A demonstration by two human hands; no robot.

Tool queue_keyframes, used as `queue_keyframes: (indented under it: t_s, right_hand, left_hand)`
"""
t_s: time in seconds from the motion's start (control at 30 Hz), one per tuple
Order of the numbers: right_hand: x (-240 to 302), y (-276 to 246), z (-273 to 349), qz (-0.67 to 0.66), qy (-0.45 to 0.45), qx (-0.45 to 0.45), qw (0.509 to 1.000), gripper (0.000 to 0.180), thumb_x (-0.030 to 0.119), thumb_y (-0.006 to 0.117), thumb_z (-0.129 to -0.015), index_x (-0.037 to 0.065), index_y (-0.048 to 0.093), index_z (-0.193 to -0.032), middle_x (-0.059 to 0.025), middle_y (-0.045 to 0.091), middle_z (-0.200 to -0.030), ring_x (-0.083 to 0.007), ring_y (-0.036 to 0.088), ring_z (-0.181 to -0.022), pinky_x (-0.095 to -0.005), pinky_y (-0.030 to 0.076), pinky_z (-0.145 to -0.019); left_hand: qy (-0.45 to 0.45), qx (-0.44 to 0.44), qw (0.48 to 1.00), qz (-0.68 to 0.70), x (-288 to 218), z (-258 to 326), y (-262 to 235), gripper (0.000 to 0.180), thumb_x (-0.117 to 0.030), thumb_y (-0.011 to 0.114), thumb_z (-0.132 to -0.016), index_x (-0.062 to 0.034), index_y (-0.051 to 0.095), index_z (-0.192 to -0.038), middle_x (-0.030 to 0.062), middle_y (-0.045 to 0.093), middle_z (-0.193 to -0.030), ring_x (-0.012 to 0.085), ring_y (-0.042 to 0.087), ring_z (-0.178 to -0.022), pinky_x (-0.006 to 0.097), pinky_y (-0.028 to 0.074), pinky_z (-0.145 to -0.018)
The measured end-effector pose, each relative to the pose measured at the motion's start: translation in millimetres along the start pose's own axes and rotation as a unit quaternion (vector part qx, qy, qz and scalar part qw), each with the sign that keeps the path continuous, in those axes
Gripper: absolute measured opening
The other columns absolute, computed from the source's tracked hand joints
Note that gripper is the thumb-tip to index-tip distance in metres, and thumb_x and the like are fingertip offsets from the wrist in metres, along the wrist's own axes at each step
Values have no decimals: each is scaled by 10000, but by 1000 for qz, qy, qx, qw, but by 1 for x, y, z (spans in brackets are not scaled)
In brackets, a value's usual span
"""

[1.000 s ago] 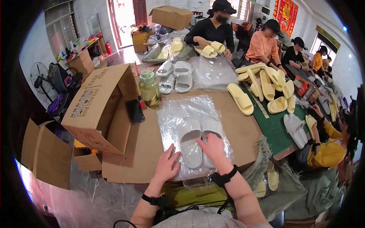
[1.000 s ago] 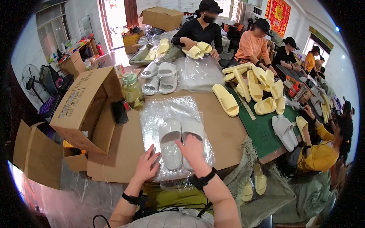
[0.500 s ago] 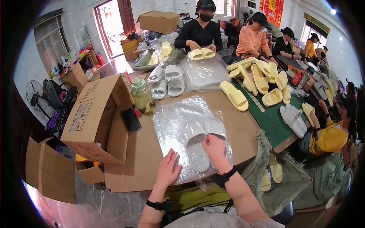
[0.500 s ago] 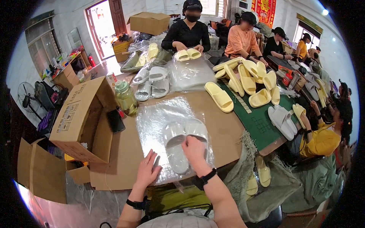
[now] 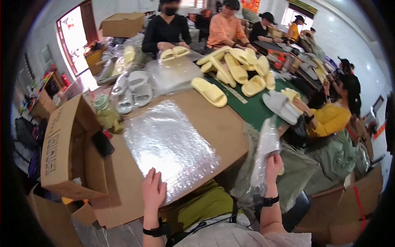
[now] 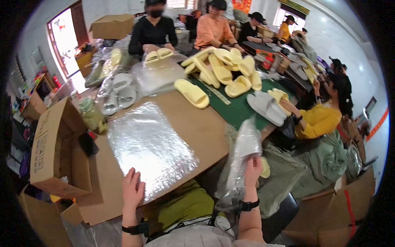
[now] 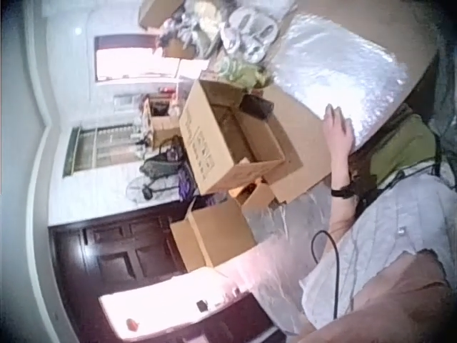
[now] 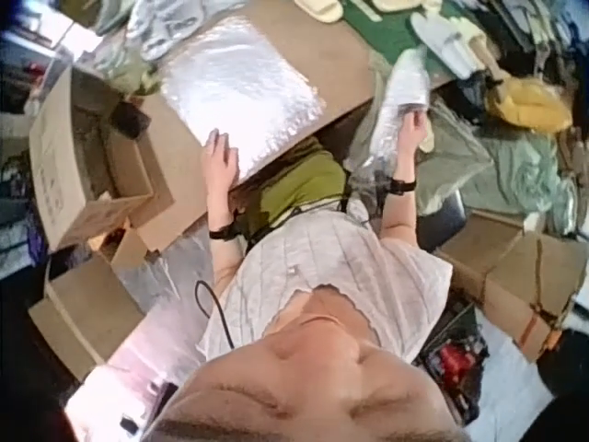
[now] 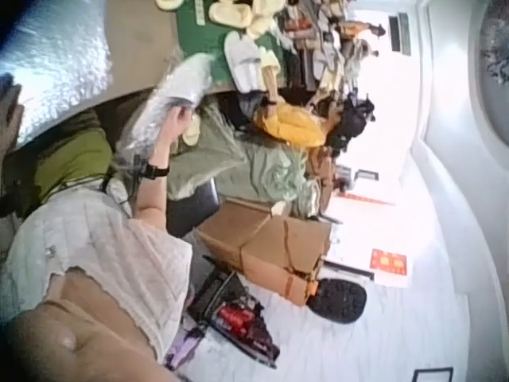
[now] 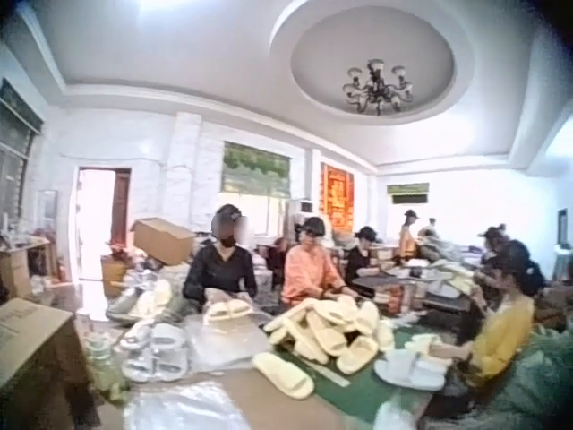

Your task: The recorder is placing pairs of slippers into plastic bags at a workstation.

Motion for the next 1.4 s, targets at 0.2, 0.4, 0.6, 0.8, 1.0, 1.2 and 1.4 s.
queue_keyframes:
  t_s: [0.2, 0.4, 0.6, 0.8, 1.0, 1.2, 1.4]
  right_hand:
    - [-115, -140, -26, -104, 95, -194, 971, 200, 210, 548, -1010, 45, 619, -923, 48, 534, -814, -80, 431, -657, -284, 361, -580]
    - [-170, -156, 21, -220, 496, -295, 786, 373, 397, 498, -963, 221, 373, -659, 43, 319, -522, -119, 358, -456, -302, 262, -403]
    - [-166, -103, 2, -170, 348, -275, 880, 165, 324, 582, -934, 165, 543, -949, 58, 476, -783, -82, 353, -542, -258, 242, -445]
    - [-107, -32, -79, 56, -57, -174, 981, 247, 112, 641, -908, 37, 579, -1135, -28, 562, -991, -152, 553, -862, -301, 477, -753]
    - [-92, 33, -183, 281, -95, 60, 953, 543, 138, 727, -841, -18, 524, -1320, -180, 579, -1223, -307, 586, -1069, -396, 473, -957]
    - [-106, 53, -232, 372, -15, 186, 909, 569, 250, 756, -791, -39, 584, -1250, -283, 613, -1235, -461, 556, -1188, -489, 460, -1002]
    - [-39, 134, -121, 273, -7, 293, 916, 339, 264, 765, -824, -13, 648, -980, -144, 705, -863, -291, 683, -798, -399, 532, -729]
  left_hand:
    - [19, 11, 1000, 9, 1, -3, 7, 428, -211, 672, -899, -43, 623, -1290, 176, 490, -1491, 396, 486, -1334, 486, 408, -1089]
    - [12, 5, 1000, 2, -2, 0, 4, 435, -207, 687, -891, -51, 623, -1292, 165, 490, -1494, 382, 484, -1338, 487, 406, -1089]
    - [9, 5, 1000, -1, -4, 0, 5, 427, -204, 684, -892, -51, 628, -1287, 166, 495, -1487, 387, 496, -1316, 486, 411, -1080]
    - [4, 9, 1000, -20, -4, -1, 4, 423, -216, 681, -894, -50, 634, -1280, 173, 499, -1480, 390, 496, -1315, 483, 418, -1075]
    - [-8, 1, 1000, -21, 1, 6, 0, 420, -224, 684, -885, -58, 643, -1269, 180, 528, -1450, 395, 506, -1308, 485, 422, -1072]
    - [24, -19, 1000, 1, 4, 1, 12, 414, -232, 701, -867, -58, 654, -1240, 182, 555, -1414, 405, 522, -1287, 501, 423, -1065]
    - [13, -30, 999, -10, 5, 9, 1, 399, -237, 705, -864, -60, 661, -1219, 158, 552, -1417, 401, 519, -1290, 497, 417, -1071]
Point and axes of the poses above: each hand's wrist, its own z-axis away from the middle knuckle, its own y-axis out of the palm, x = y × z, the point moved 2 cm from there along -z, towards the middle knuckle
